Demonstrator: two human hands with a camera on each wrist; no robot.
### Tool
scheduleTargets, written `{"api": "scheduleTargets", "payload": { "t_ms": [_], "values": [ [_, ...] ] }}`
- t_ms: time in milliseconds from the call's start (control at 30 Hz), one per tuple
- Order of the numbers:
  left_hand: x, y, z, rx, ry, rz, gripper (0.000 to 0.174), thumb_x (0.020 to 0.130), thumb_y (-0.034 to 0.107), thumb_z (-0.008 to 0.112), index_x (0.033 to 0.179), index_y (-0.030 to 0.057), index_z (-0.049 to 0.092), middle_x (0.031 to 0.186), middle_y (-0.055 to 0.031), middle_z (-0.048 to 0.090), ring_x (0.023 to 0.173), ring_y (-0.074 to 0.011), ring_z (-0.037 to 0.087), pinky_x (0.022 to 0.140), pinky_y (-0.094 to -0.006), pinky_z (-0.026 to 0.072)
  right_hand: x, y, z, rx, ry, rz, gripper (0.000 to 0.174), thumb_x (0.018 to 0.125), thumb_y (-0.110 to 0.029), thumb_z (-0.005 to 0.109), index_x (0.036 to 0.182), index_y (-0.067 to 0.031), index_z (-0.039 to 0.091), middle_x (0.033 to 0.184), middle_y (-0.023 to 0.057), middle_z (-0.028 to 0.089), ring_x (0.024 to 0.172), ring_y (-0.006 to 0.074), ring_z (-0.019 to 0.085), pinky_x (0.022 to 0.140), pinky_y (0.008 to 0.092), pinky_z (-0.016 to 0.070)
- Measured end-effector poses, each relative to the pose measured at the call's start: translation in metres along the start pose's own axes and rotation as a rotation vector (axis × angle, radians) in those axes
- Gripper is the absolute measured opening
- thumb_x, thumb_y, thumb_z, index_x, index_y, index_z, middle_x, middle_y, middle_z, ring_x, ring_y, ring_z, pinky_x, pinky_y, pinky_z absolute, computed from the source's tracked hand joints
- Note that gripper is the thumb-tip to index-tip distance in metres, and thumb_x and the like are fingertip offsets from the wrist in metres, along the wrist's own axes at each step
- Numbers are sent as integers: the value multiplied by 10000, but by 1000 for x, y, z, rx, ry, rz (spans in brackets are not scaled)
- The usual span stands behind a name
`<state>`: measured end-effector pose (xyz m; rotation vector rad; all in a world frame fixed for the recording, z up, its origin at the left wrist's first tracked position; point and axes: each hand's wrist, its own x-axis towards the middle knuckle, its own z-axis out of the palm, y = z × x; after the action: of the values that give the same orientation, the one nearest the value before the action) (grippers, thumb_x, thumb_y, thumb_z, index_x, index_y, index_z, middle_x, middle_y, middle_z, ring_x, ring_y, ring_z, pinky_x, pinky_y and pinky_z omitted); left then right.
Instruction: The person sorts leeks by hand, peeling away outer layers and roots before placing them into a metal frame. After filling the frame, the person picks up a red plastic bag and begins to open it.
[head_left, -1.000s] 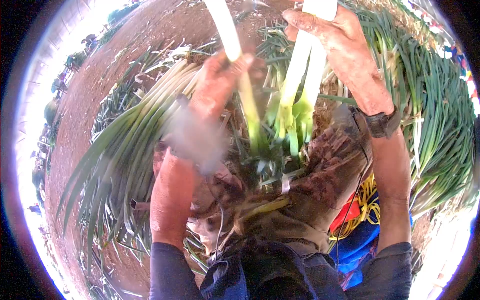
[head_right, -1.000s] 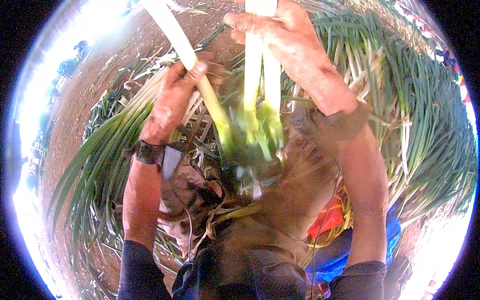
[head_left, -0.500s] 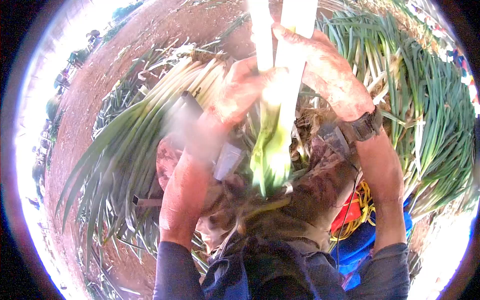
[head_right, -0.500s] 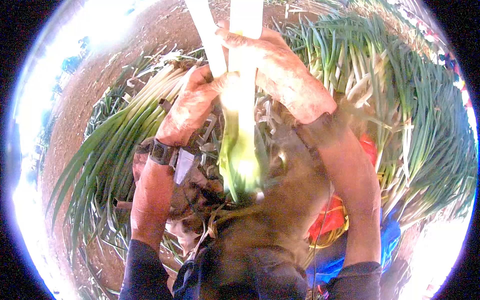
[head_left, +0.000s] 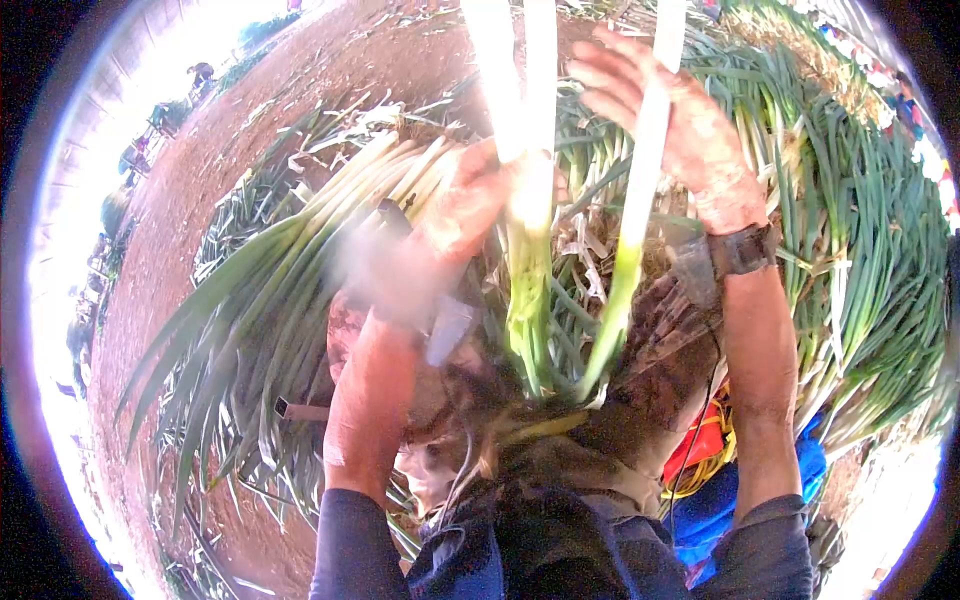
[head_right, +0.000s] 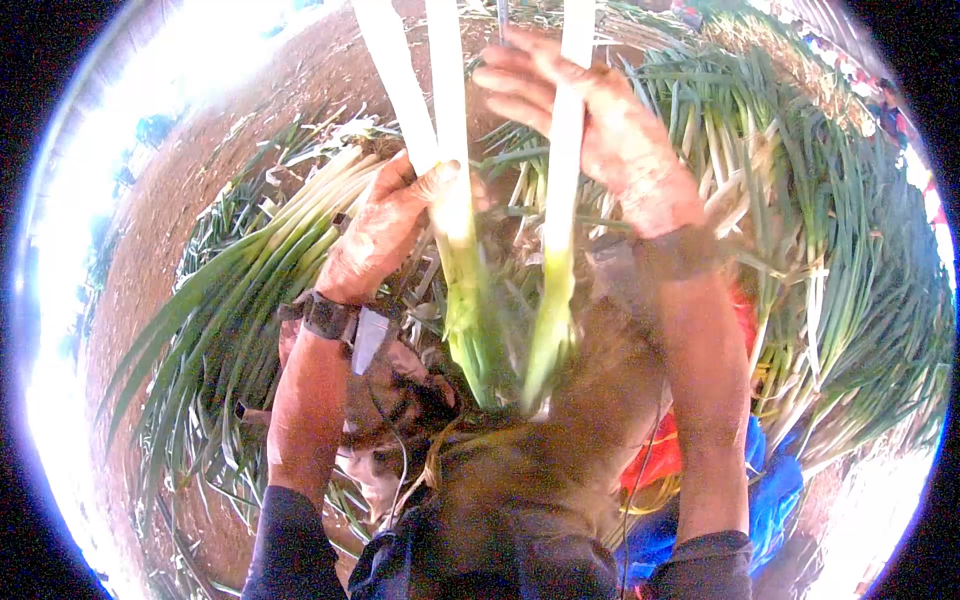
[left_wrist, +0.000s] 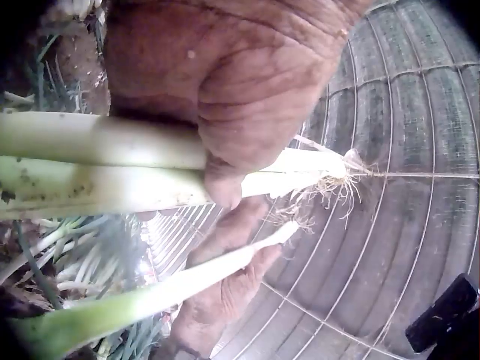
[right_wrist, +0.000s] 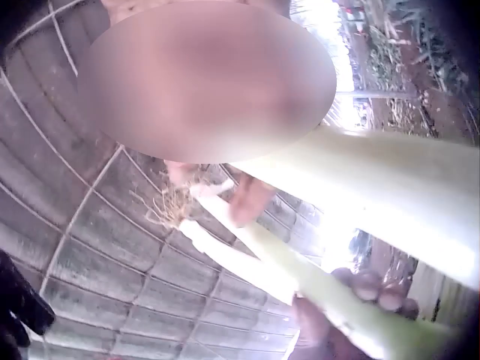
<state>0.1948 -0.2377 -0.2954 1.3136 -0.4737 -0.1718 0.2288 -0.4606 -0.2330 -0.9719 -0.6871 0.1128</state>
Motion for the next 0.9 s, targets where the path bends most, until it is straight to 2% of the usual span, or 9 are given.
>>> {"api": "scheduleTargets", "payload": {
  "t_ms": [67,233,267,333,433,533,800,867,900],
  "values": [
    [2,-7,-2,-36,-68,31,287,968,239,618,1119,-5,624,979,-84,700,876,-159,660,829,-306,531,-10,9,9,-35,29,45,525,954,-270,613,1345,55,482,1247,202,610,1126,284,630,1024,376,506],
    [-3,-15,26,140,-74,34,391,970,266,620,1249,-7,600,1053,-48,676,954,-110,601,860,-282,493,-16,33,26,-123,110,175,385,913,-231,680,1188,34,633,1021,96,711,877,165,687,753,283,561],
    [-3,-15,26,176,-79,63,410,969,303,623,1234,-10,609,1035,-56,674,946,-114,591,847,-293,493,-17,34,22,-124,108,177,385,913,-231,680,1188,34,633,1021,96,711,877,165,687,753,283,561],
    [-5,-6,27,214,-75,67,442,973,342,608,1254,0,601,1062,-59,674,964,-128,594,856,-306,496,-23,34,14,-151,104,215,485,958,-213,604,1335,72,497,1282,223,598,1151,270,621,944,360,544],
    [-5,15,26,359,-82,-47,497,956,395,614,1234,-18,602,1093,-69,669,1025,-124,590,909,-297,469,-20,30,7,-67,24,237,497,954,-194,604,1350,77,477,1295,235,586,1165,299,610,950,378,543],
    [-2,10,31,299,-143,26,491,954,391,618,1219,-23,606,1081,-73,667,1014,-130,590,905,-295,469,-15,37,21,-39,86,170,418,898,-181,673,1232,59,597,1095,167,693,985,249,689,852,334,573],
    [-7,-4,34,259,-130,-60,458,904,328,710,1170,-36,627,1087,-69,669,1040,-141,592,883,-287,483,-27,17,10,-120,-36,245,582,875,-170,674,1357,74,457,1187,217,632,1128,341,622,961,465,541],
    [-17,1,28,84,-336,-74,503,841,281,776,1192,-38,607,1091,-93,665,1014,-158,597,847,-297,494,-27,6,12,13,-197,215,599,874,-203,676,1351,79,449,1152,184,632,1074,312,633,995,471,515],
    [-19,11,27,291,-456,-84,615,815,250,762,1317,-10,520,1256,-80,594,1120,-182,559,977,-316,464,-29,0,19,24,-226,165,617,884,-286,683,1362,26,450,1053,121,623,968,262,631,962,481,514]
  ]
}}
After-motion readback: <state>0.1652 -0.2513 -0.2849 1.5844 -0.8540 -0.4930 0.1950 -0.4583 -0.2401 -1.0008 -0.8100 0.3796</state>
